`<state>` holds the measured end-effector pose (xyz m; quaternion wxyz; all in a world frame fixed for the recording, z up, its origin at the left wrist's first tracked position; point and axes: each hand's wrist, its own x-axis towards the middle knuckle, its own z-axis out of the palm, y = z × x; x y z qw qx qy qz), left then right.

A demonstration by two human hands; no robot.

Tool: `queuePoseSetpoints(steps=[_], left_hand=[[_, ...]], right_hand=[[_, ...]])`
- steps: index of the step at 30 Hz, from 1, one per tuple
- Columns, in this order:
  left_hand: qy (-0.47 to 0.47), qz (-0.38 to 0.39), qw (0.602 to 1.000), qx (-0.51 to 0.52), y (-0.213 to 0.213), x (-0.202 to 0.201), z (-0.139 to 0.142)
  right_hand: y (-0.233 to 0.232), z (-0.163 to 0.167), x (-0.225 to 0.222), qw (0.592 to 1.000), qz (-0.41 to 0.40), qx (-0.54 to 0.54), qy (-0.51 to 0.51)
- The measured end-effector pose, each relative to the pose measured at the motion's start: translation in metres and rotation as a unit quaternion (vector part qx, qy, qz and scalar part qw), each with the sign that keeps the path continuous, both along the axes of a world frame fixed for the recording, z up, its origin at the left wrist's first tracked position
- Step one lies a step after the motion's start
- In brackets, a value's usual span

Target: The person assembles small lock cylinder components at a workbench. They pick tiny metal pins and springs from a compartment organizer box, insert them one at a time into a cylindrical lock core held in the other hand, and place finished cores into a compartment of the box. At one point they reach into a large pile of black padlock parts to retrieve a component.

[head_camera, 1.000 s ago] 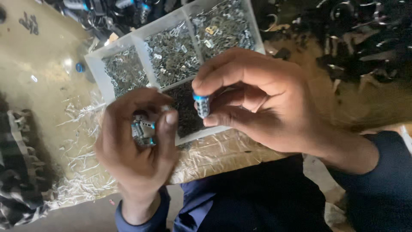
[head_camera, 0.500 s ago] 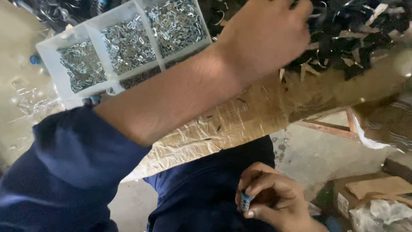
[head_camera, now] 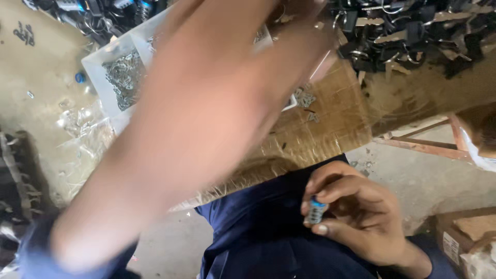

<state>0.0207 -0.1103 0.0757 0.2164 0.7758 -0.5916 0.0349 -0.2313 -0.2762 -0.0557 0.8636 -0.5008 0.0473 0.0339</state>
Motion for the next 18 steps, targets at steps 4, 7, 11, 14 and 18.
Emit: queuePoseSetpoints(steps=[4, 7, 11, 14, 18], left_hand=[[0.317, 0.023, 0.940, 0.124, 0.084, -0.040, 0.013], [0.273, 0.121, 0.954, 0.041, 0.089, -0.085, -0.034], [0.388, 0.098, 0.905, -0.149, 0.043, -0.117, -0.079], [0.315, 0.168, 0.916, -0.182, -0.011, -0.121, -0.094], [0.221, 0.226, 0.939, -0.133, -0.035, -0.112, -0.099]], right_hand=[[-0.006, 0.007, 0.008, 0.995, -0.099, -0.006, 0.007], [-0.017, 0.003, 0.007, 0.983, -0.180, -0.038, 0.021], [-0.061, -0.007, 0.000, 0.985, -0.157, -0.057, -0.041], [-0.078, -0.012, 0.002, 0.975, -0.197, -0.074, -0.071], [-0.075, -0.018, 0.032, 0.970, -0.211, -0.089, -0.084]])
